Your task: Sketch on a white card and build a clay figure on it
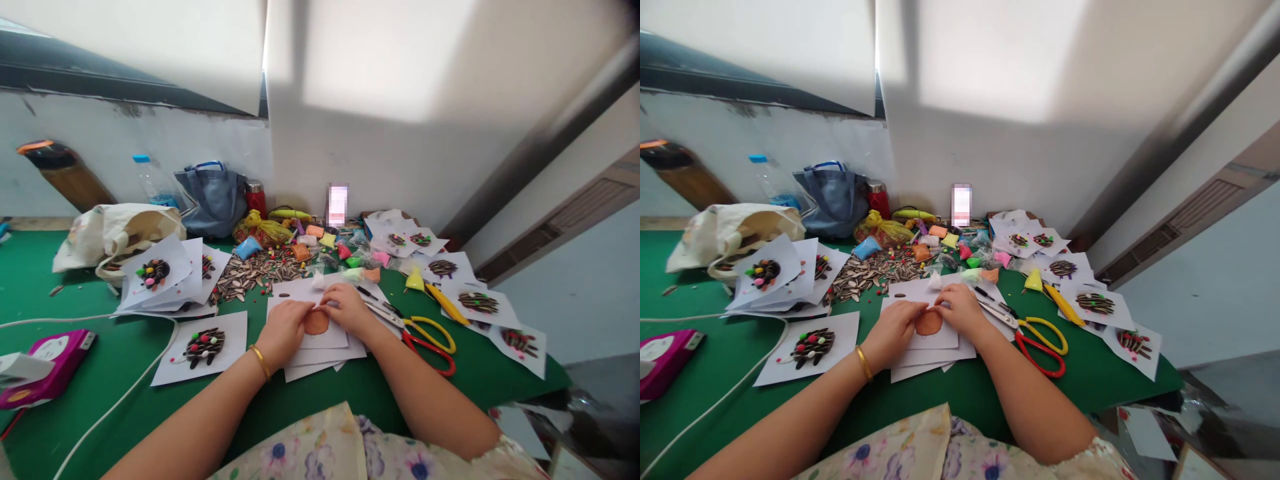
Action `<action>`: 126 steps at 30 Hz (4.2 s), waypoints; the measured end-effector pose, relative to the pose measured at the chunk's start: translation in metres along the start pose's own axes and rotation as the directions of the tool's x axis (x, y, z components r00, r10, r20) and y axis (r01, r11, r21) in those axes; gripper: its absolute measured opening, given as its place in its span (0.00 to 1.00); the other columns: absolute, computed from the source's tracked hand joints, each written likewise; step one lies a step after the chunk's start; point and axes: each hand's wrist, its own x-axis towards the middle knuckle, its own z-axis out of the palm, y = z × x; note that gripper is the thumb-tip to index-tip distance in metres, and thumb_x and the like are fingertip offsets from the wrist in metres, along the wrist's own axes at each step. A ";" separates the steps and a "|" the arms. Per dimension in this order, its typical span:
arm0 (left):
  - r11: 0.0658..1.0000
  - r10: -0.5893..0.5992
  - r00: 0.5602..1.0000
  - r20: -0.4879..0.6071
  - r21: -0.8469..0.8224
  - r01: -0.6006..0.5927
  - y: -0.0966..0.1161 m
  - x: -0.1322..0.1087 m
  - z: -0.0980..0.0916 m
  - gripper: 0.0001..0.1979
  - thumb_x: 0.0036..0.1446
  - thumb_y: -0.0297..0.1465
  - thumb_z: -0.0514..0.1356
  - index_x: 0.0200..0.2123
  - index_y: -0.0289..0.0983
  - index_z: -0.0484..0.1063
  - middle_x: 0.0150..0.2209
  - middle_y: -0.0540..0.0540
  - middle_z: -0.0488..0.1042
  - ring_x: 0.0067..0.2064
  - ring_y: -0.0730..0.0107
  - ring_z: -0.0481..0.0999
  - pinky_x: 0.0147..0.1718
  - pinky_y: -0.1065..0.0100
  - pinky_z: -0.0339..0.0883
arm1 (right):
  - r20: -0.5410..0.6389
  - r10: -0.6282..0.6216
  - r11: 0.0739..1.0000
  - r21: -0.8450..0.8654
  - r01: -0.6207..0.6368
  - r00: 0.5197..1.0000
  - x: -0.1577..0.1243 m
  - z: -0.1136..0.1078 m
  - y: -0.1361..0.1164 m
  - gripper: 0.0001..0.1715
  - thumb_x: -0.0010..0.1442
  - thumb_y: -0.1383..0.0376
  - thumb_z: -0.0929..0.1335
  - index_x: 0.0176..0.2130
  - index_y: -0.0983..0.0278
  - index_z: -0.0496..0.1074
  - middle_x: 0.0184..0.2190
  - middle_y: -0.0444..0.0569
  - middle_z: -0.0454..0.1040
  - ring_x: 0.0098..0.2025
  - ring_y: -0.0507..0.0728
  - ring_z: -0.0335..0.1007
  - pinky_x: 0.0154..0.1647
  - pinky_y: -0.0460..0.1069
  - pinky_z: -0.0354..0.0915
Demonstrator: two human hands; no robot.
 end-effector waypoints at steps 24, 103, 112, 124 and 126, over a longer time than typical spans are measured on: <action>0.989 -0.021 0.998 0.052 0.150 0.013 0.016 -0.003 -0.001 0.19 0.63 0.33 0.52 0.57 0.44 0.67 0.50 0.43 0.71 0.52 0.57 0.66 0.53 0.55 0.57 | -0.041 -0.020 0.999 -0.028 0.018 0.999 -0.014 -0.005 -0.002 0.11 0.57 0.71 0.68 0.34 0.59 0.80 0.39 0.48 0.76 0.45 0.58 0.68 0.50 0.55 0.62; 0.977 -0.018 0.997 0.072 0.212 0.002 0.025 -0.002 -0.005 0.18 0.64 0.38 0.52 0.56 0.47 0.66 0.49 0.45 0.70 0.51 0.57 0.65 0.51 0.55 0.57 | 0.021 -0.050 0.989 -0.136 0.052 0.999 -0.038 -0.015 -0.011 0.24 0.52 0.74 0.64 0.45 0.57 0.79 0.53 0.49 0.72 0.55 0.61 0.63 0.57 0.59 0.60; 0.981 -0.029 0.997 0.068 0.192 0.015 0.018 -0.002 -0.003 0.17 0.64 0.38 0.52 0.54 0.43 0.68 0.50 0.44 0.70 0.52 0.56 0.66 0.52 0.55 0.58 | 0.049 -0.047 0.979 -0.194 0.055 0.998 -0.039 -0.015 -0.017 0.24 0.53 0.73 0.65 0.46 0.54 0.78 0.55 0.46 0.71 0.57 0.61 0.61 0.59 0.59 0.57; 0.987 -0.003 0.998 0.064 0.159 -0.007 0.016 -0.003 -0.004 0.15 0.64 0.37 0.52 0.51 0.43 0.70 0.48 0.44 0.70 0.50 0.59 0.68 0.53 0.56 0.59 | 0.072 -0.010 0.978 -0.208 0.025 0.997 -0.036 -0.015 -0.020 0.24 0.57 0.70 0.65 0.50 0.53 0.75 0.58 0.47 0.67 0.59 0.61 0.58 0.61 0.59 0.55; 0.989 -0.003 0.999 0.053 0.148 -0.004 0.014 -0.003 -0.003 0.16 0.64 0.36 0.51 0.52 0.42 0.69 0.49 0.43 0.70 0.51 0.59 0.68 0.54 0.56 0.59 | 0.072 -0.001 0.977 -0.213 0.017 0.997 -0.035 -0.015 -0.021 0.23 0.58 0.69 0.65 0.52 0.54 0.74 0.58 0.48 0.66 0.60 0.61 0.57 0.61 0.59 0.54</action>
